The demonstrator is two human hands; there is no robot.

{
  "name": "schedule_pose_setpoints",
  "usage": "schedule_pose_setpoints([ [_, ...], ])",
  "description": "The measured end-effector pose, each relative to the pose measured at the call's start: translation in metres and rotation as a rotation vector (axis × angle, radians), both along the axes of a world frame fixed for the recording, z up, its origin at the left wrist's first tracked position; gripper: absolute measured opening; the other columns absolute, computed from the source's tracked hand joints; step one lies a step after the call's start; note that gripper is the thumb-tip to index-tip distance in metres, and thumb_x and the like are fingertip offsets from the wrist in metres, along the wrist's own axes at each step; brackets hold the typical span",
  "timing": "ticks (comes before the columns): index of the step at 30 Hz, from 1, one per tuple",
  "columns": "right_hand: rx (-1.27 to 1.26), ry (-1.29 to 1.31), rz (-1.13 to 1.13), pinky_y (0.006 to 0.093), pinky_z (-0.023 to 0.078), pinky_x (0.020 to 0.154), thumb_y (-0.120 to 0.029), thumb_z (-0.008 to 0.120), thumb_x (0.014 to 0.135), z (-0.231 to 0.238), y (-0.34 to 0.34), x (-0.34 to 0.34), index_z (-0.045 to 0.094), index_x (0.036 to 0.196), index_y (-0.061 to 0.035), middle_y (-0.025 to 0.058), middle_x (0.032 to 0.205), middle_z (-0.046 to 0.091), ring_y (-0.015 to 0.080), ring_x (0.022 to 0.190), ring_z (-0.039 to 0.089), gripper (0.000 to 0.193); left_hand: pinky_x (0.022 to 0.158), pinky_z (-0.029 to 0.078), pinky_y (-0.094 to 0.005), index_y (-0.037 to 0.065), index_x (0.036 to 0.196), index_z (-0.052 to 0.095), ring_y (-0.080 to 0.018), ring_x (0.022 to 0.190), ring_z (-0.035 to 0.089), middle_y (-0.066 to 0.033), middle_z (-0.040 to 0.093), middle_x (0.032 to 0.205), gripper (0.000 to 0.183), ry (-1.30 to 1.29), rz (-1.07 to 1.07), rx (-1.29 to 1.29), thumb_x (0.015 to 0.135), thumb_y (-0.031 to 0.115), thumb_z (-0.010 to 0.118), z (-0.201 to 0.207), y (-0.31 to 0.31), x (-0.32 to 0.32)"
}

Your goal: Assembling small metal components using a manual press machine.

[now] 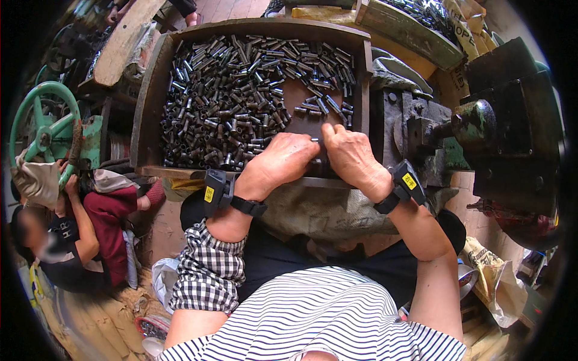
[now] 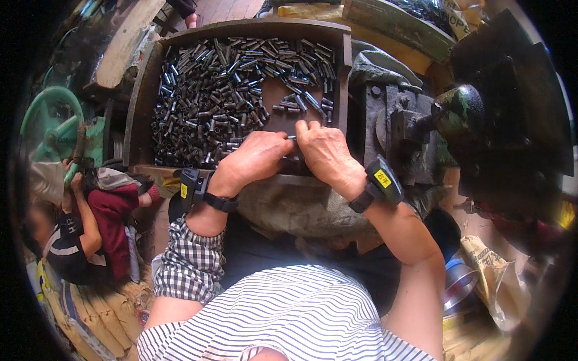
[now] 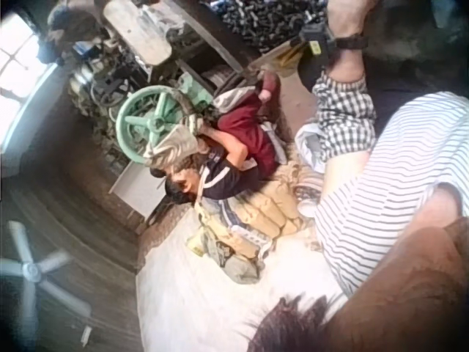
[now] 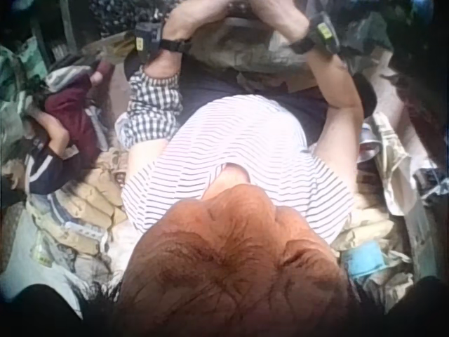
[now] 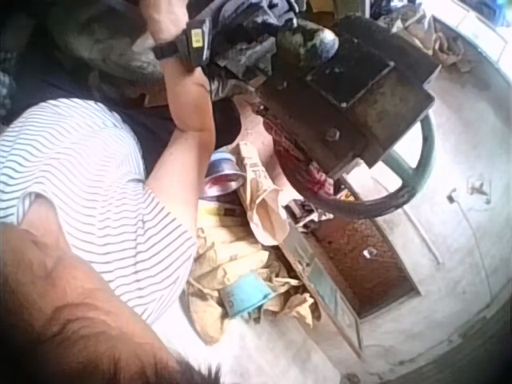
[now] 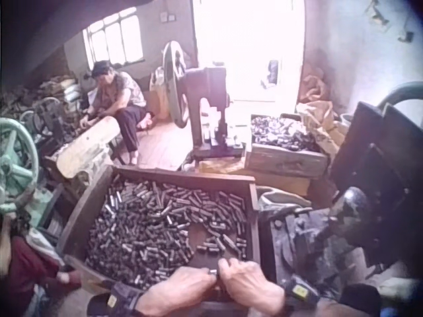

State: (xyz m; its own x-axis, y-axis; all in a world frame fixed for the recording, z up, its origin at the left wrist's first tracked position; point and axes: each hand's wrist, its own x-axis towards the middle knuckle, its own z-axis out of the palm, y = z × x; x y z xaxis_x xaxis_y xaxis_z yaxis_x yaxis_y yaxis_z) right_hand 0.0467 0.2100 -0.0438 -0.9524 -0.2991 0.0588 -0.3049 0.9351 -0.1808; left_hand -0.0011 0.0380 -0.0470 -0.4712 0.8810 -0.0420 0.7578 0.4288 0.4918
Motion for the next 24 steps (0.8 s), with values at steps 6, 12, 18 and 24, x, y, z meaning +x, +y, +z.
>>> schedule_pose_setpoints([
  [6,-0.913,-0.108,-0.353,0.0297,0.051,0.054,-0.004,0.061,0.074,0.017,0.015,0.019,0.055,0.095,-0.0012,0.0122,0.068,0.060,0.0209,0.061,0.064,0.022,0.067,0.050,-0.0423,0.002,0.081,0.057,-0.0331,0.076,0.062,-0.0142,0.060,0.081,0.013,0.187,0.183,-0.036,0.076,0.014,0.060,0.003,-0.001,0.006],
  [12,-1.493,-0.453,-0.500,0.0148,0.039,0.041,-0.003,0.057,0.083,0.037,0.046,0.041,0.059,0.099,-0.0017,0.0010,0.076,0.061,0.0056,0.057,0.060,0.016,0.065,0.050,-0.0421,0.002,0.088,0.057,-0.0340,0.075,0.062,-0.0159,0.061,0.081,0.020,0.156,0.220,-0.077,0.077,0.017,0.062,0.013,0.012,0.008],
  [18,-1.452,-0.396,-0.389,0.0161,0.045,0.058,0.002,0.058,0.080,0.045,0.039,0.054,0.055,0.105,0.0005,0.0006,0.080,0.056,0.0010,0.067,0.053,0.025,0.064,0.049,-0.0440,0.001,0.074,0.059,-0.0351,0.074,0.061,-0.0180,0.061,0.071,0.024,-0.013,0.168,-0.121,0.073,0.023,0.069,0.013,0.030,0.013],
  [24,-1.035,-0.173,-0.281,0.0242,0.046,0.056,0.001,0.063,0.074,0.026,0.049,0.054,0.055,0.098,0.0026,0.0082,0.079,0.057,0.0102,0.063,0.057,0.025,0.063,0.049,-0.0444,0.001,0.072,0.056,-0.0365,0.074,0.060,-0.0182,0.061,0.074,0.021,-0.024,0.198,-0.151,0.072,0.019,0.067,0.004,0.039,0.019],
])
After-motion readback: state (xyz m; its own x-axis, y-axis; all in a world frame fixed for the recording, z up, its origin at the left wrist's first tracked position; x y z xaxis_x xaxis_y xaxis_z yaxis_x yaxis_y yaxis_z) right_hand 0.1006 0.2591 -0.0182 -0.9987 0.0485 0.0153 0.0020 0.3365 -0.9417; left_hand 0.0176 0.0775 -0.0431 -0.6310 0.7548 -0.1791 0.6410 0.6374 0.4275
